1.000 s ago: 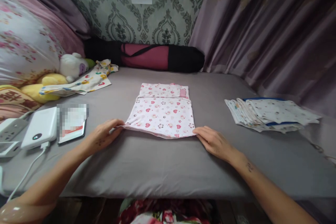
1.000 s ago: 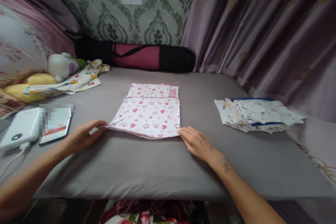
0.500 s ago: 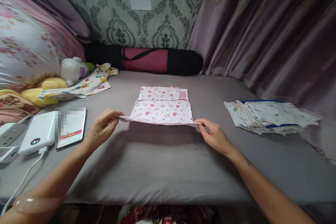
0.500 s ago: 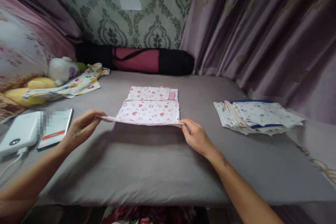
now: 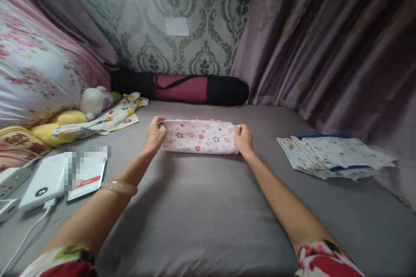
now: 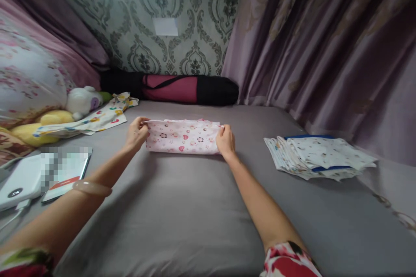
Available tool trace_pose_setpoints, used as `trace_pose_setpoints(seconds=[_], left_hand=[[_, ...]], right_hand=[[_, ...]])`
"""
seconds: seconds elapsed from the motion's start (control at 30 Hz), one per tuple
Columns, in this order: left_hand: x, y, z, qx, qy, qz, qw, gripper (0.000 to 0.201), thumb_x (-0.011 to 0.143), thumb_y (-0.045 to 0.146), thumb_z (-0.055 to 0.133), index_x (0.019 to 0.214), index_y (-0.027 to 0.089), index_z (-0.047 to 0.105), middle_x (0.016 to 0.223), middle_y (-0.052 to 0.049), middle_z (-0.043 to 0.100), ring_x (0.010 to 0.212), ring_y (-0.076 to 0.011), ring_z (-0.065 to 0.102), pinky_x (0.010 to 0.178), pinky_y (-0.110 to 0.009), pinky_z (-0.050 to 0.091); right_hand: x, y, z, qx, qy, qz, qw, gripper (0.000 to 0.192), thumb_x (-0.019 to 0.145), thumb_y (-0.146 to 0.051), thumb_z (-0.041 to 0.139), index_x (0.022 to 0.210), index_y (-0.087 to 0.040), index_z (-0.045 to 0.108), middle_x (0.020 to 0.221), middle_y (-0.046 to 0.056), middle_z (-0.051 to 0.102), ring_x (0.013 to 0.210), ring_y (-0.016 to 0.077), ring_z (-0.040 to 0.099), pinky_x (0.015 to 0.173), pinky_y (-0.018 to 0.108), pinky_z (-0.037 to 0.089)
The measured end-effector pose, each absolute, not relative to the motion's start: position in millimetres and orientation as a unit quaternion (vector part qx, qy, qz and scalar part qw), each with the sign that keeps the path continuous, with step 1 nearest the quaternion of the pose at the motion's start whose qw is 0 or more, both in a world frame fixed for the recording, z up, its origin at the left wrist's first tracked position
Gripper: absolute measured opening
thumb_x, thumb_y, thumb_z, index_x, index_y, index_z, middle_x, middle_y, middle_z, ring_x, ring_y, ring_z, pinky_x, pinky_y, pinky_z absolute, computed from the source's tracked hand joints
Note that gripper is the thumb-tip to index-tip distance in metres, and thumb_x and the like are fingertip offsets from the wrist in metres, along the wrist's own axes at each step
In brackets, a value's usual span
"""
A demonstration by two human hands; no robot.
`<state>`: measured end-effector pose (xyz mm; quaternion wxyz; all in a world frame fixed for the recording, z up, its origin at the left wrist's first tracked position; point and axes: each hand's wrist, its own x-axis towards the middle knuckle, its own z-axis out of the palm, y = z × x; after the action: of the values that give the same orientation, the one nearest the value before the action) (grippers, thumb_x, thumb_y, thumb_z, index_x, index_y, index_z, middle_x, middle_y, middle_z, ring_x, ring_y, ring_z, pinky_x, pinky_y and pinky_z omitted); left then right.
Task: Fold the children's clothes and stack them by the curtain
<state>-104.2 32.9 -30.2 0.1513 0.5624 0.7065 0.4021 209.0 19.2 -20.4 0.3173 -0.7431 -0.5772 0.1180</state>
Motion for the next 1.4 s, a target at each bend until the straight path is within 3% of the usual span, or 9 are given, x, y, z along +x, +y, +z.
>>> trace_pose_setpoints(seconds=[0.2, 0.47, 0.8, 1.07, 1.23, 1.4], left_hand=[[-90, 64, -39, 0.558, 0.727, 0.389, 0.092, 0.040, 0.082, 0.008, 0.038, 0.115, 0.018, 0.058, 0.099, -0.009, 0.062, 0.099, -0.0234, 0.060, 0.090, -0.034, 0.045], [-83, 82, -49, 0.580, 0.741, 0.333, 0.051, 0.047, 0.086, 0.009, 0.036, 0.130, 0.019, 0.050, 0.109, -0.013, 0.057, 0.101, -0.0278, 0.059, 0.084, -0.036, 0.045], [-86, 104, -70, 0.592, 0.752, 0.287, 0.040, 0.046, 0.089, 0.012, 0.035, 0.133, 0.023, 0.047, 0.114, -0.014, 0.056, 0.097, -0.0282, 0.060, 0.078, -0.036, 0.044], [-85, 110, -74, 0.588, 0.772, 0.235, 0.058, 0.044, 0.092, 0.017, 0.034, 0.134, 0.022, 0.045, 0.117, -0.018, 0.057, 0.096, -0.0314, 0.063, 0.077, -0.039, 0.045], [-85, 112, -69, 0.576, 0.778, 0.236, 0.085, 0.042, 0.094, 0.024, 0.035, 0.135, 0.013, 0.042, 0.114, -0.023, 0.062, 0.103, -0.0346, 0.063, 0.082, -0.042, 0.046], [-100, 102, -58, 0.540, 0.786, 0.252, 0.166, 0.047, 0.092, 0.039, 0.046, 0.126, 0.007, 0.047, 0.102, -0.021, 0.067, 0.097, -0.0308, 0.066, 0.082, -0.037, 0.049]], right_hand=[[197, 47, -31, -0.766, -0.582, 0.105, 0.251, 0.040, 0.102, -0.030, 0.022, 0.130, -0.019, 0.048, 0.104, 0.011, 0.068, 0.096, 0.0232, 0.065, 0.080, 0.030, 0.044], [200, 72, -44, -0.765, -0.609, 0.073, 0.196, 0.041, 0.103, -0.031, 0.018, 0.134, -0.020, 0.043, 0.101, 0.013, 0.069, 0.093, 0.0247, 0.066, 0.078, 0.032, 0.045], [198, 87, -51, -0.777, -0.605, 0.086, 0.152, 0.040, 0.102, -0.024, 0.018, 0.132, -0.017, 0.043, 0.107, 0.017, 0.068, 0.100, 0.0266, 0.066, 0.083, 0.037, 0.046], [194, 94, -52, -0.788, -0.597, 0.066, 0.134, 0.034, 0.098, -0.017, 0.029, 0.124, -0.012, 0.051, 0.107, 0.020, 0.068, 0.103, 0.0292, 0.066, 0.085, 0.039, 0.047], [197, 102, -55, -0.810, -0.559, 0.088, 0.154, 0.037, 0.099, -0.028, 0.034, 0.119, -0.008, 0.057, 0.112, 0.024, 0.066, 0.108, 0.0313, 0.064, 0.089, 0.040, 0.047], [220, 103, -49, -0.794, -0.567, 0.168, 0.143, 0.049, 0.100, -0.041, 0.029, 0.110, -0.010, 0.066, 0.107, 0.019, 0.070, 0.100, 0.0262, 0.068, 0.080, 0.030, 0.049]])
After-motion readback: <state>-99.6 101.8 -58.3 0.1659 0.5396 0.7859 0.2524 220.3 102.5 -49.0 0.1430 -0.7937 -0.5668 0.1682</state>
